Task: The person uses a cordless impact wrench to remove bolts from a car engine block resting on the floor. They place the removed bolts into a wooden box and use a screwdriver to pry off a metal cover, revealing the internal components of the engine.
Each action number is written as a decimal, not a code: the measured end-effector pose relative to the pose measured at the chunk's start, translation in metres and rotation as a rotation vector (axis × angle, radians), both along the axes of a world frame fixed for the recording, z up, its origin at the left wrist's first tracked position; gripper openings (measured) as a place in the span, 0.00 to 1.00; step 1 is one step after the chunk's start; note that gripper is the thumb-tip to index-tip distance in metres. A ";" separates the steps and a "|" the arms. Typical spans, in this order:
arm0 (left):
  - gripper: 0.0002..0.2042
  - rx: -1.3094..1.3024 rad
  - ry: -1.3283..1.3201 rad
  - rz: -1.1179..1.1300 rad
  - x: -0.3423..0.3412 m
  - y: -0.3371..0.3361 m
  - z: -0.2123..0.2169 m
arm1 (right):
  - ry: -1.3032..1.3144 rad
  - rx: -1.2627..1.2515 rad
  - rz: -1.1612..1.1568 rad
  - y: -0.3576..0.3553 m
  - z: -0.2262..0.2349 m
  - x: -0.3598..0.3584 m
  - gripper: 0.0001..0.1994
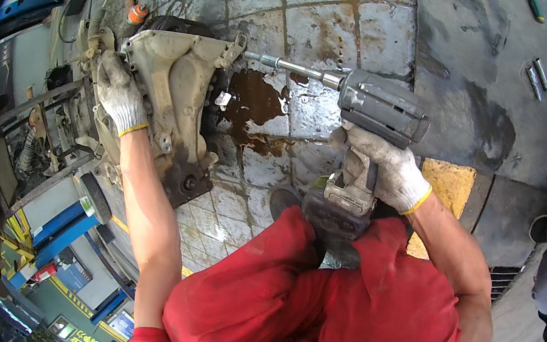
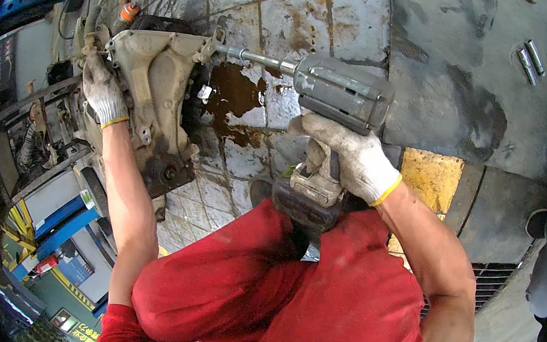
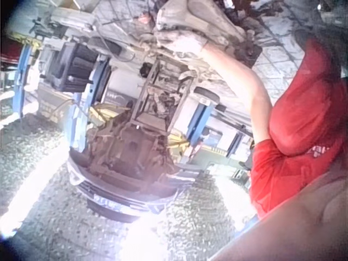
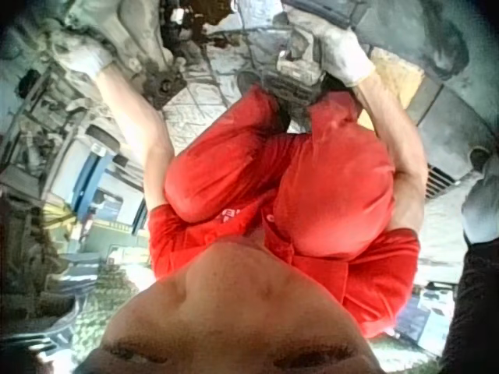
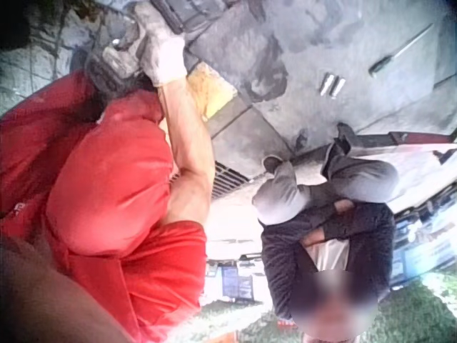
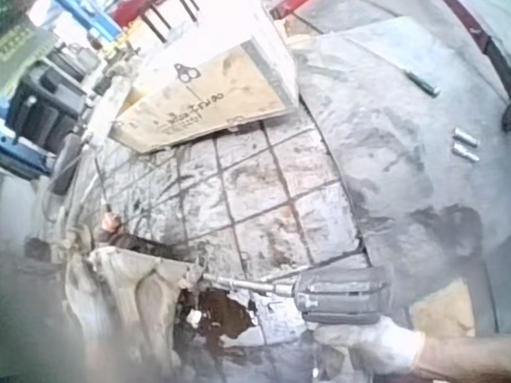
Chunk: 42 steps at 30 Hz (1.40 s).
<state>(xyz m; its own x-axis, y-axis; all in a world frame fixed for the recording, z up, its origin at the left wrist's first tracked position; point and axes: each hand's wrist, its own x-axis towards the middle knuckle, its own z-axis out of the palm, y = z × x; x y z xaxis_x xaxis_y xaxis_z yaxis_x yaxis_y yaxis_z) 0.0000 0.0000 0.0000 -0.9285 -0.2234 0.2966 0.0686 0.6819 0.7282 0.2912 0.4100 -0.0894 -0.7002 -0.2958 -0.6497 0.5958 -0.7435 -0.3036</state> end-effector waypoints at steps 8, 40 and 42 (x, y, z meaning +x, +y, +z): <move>0.26 -0.106 0.014 0.045 0.015 0.007 0.014 | -0.018 -0.057 0.046 -0.008 -0.005 -0.011 0.16; 0.15 0.462 -0.155 0.226 0.022 0.042 0.038 | 0.069 -0.078 0.221 -0.038 -0.015 -0.027 0.19; 0.16 0.464 -0.138 0.236 0.021 0.043 0.037 | 0.084 -0.101 0.236 -0.036 -0.017 -0.027 0.17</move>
<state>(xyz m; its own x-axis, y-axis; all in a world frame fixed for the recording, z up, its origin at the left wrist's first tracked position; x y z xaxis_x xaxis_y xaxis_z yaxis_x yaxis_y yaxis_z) 0.0214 0.0435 0.0366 -0.8606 -0.5092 -0.0041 -0.1652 0.2714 0.9482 0.2640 0.3737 -0.1060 -0.6543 -0.5180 -0.5510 0.7323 -0.6160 -0.2904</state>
